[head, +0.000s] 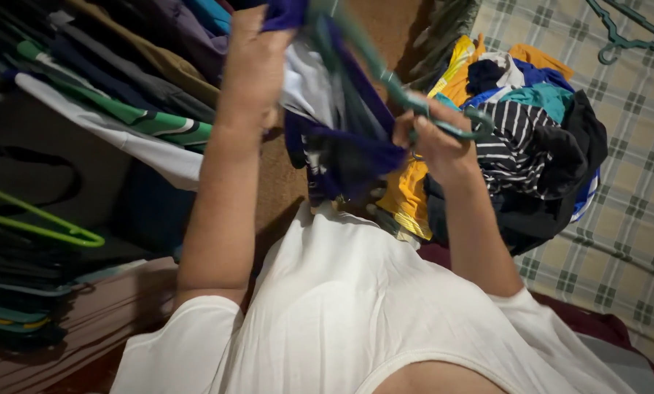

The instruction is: The person repeatedly picks up garments from a pile on the bed, places each onto a hanger, and hangs it on a nearby clothing rack. The sequence includes shirts, shorts, and other casual clothing items.

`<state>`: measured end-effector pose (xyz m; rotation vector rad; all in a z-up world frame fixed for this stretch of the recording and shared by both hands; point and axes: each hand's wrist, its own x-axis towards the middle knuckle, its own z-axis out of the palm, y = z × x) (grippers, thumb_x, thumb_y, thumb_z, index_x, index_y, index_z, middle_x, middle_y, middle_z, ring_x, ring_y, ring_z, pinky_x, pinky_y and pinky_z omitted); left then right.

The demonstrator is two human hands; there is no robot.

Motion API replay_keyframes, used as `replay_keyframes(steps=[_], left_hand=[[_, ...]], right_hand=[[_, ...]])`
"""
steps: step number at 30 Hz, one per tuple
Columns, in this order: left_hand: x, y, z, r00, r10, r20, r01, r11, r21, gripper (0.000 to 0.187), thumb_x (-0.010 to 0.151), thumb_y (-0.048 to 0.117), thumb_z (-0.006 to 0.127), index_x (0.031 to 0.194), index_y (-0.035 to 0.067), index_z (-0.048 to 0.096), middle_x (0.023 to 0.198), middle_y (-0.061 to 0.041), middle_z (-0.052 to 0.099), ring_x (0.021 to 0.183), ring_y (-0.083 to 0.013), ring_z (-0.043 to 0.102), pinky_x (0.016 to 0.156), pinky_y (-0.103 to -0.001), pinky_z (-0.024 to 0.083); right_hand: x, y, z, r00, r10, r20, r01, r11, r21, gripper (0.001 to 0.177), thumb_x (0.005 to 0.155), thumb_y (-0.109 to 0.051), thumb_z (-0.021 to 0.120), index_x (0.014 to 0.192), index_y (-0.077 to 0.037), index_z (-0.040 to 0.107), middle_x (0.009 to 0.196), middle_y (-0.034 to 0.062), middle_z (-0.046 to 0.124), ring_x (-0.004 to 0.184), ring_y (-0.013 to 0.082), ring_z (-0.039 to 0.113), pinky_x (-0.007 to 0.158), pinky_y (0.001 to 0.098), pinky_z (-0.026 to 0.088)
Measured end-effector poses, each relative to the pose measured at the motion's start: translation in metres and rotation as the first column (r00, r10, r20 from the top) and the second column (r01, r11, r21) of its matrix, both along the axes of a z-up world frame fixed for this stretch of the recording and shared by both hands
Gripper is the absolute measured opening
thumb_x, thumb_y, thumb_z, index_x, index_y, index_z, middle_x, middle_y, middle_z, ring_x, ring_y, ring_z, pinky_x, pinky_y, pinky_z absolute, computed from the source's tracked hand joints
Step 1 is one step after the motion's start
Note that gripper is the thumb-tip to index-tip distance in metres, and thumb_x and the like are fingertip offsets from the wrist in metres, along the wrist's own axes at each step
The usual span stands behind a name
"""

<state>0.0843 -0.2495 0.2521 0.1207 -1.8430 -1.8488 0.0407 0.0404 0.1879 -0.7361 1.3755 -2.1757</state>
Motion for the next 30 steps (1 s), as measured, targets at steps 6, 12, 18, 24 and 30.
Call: replay_keyframes(steps=[6,12,18,24,30], left_hand=[[0.008,-0.036,-0.072,0.968,0.227,0.105,-0.151,0.865,-0.479,0.028,0.097,-0.002,0.053,0.119,0.005,0.068,0.106,-0.013,0.074,0.103,-0.0297,0.076,0.094,-0.038,0.058],[0.045,-0.003,-0.08,0.936,0.34,0.09,-0.17,0.659,-0.732,0.057,0.08,-0.011,0.065,0.135,0.004,0.061,0.116,-0.023,0.05,0.095,-0.0448,0.065,0.089,-0.049,0.055],[0.101,0.003,-0.032,0.929,0.162,0.334,0.128,0.704,-0.699,0.045,0.082,-0.001,0.071,0.126,0.004,0.063,0.126,-0.022,0.051,0.091,-0.045,0.067,0.08,-0.051,0.053],[0.155,-0.021,0.013,0.949,0.166,0.266,0.081,0.689,-0.721,0.038,0.08,0.006,0.073,0.118,0.006,0.07,0.101,-0.016,0.067,0.09,-0.039,0.069,0.08,-0.046,0.054],[0.23,-0.057,0.053,0.894,0.21,0.397,0.161,0.676,-0.72,0.016,0.085,0.012,0.075,0.1,0.008,0.071,0.092,-0.011,0.071,0.085,-0.0327,0.07,0.075,-0.044,0.054]], right_hand=[[0.017,-0.009,0.068,0.956,0.211,-0.205,-0.019,0.741,0.672,0.041,0.1,-0.014,0.064,0.141,-0.007,0.066,0.078,0.0057,0.064,0.065,0.0117,0.06,0.058,0.0277,0.051],[0.029,-0.077,0.087,0.913,0.334,-0.236,-0.012,0.598,0.802,0.027,0.098,-0.015,0.064,0.121,-0.002,0.067,0.067,0.0037,0.064,0.048,0.0117,0.057,0.046,0.0299,0.048],[0.029,-0.117,0.075,0.855,0.453,-0.252,-0.074,0.588,0.806,0.016,0.099,-0.013,0.064,0.102,0.003,0.066,0.066,0.0062,0.061,0.05,0.0103,0.056,0.046,0.0273,0.046],[0.043,-0.133,0.092,0.856,0.516,0.005,-0.411,0.674,0.614,0.018,0.104,-0.009,0.064,0.092,0.004,0.066,0.073,0.0078,0.067,0.05,0.0117,0.056,0.046,0.0268,0.044],[0.094,-0.148,0.135,0.727,0.684,0.062,-0.608,0.599,0.522,0.04,0.091,-0.002,0.058,0.131,-0.004,0.055,0.088,0.0043,0.071,0.063,0.0092,0.065,0.056,0.0252,0.056]])
